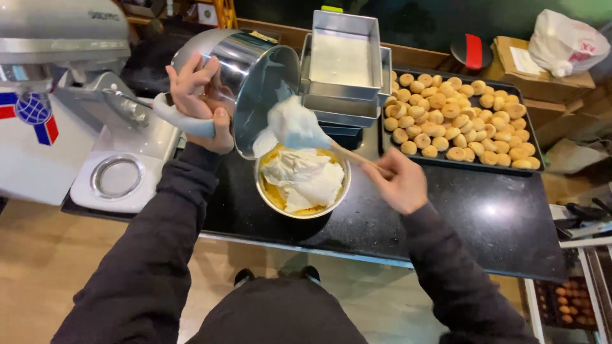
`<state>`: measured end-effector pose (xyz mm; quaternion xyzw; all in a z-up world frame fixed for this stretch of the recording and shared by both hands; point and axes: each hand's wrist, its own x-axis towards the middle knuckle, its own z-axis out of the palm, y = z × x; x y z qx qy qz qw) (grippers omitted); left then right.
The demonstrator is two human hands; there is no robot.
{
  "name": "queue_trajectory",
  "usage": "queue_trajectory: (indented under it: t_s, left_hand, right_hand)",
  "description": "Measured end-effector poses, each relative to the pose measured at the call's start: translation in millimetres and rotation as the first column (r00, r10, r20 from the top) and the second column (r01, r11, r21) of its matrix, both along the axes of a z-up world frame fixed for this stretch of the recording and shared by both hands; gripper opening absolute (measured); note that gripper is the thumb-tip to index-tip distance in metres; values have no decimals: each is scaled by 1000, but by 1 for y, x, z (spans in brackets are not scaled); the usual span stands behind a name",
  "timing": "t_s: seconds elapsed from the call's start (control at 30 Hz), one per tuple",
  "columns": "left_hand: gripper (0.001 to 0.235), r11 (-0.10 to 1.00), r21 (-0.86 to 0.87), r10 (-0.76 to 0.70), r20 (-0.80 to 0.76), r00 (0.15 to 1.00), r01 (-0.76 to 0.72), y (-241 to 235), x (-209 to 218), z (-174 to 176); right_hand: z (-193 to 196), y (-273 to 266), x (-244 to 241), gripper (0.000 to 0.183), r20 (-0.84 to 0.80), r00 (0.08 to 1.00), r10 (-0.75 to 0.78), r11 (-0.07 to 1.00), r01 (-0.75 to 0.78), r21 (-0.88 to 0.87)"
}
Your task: Folding whipped egg whites into a yellow batter using a spatula to create a light mixture in a bakery.
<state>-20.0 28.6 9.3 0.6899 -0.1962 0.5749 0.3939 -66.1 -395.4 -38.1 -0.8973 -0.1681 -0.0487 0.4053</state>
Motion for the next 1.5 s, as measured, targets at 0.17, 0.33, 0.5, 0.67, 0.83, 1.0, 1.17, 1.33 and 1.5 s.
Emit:
queue_trajectory:
  t_s: [0.17, 0.33, 0.5, 0.67, 0.83, 1.0, 1.17, 1.33, 1.5]
  left_hand:
    - [44, 992, 109, 76, -52, 996, -70, 6, 0, -5]
    - [45, 994, 98, 49, -101, 994, -39, -1, -1, -6]
    - [43, 994, 99, -21, -121, 992, 34, -22, -2, -2]
    - [50, 980, 187, -48, -96, 994, 66, -43, -9, 15]
    - [46, 986, 164, -9, -61, 998, 19, -42, 5, 12]
    - [37, 989, 143, 38, -63, 997, -28, -30, 12, 7]
    - [39, 997, 56, 58, -100, 993, -53, -16, 9, 5]
    - [46, 996, 24, -81, -145, 986, 85, 18, 23, -14]
    - [55, 833, -306, -505, -83, 859, 460, 21, 17, -24]
  right_hand:
    - [-70, -20, -28, 45, 536, 842, 59, 764, 308, -567]
    - [-28, -15, -21, 50, 673, 738, 38, 824, 358, -439]
    - [24, 16, 21, 49, 781, 620, 82, 780, 447, -437]
    - [24, 27, 48, 47, 538, 842, -25, 753, 369, -544]
    - [14, 38, 4, 49, -437, 899, -15, 989, -51, -138]
    - [42, 21, -10, 52, -799, 509, 320, 912, 63, 405]
    - [20, 2, -34, 48, 2, 969, -246, 968, 245, 57]
    - [-40, -10, -39, 42, 286, 912, -295, 871, 380, -311]
    - [-31, -17, -22, 40, 465, 852, -240, 847, 418, -329]
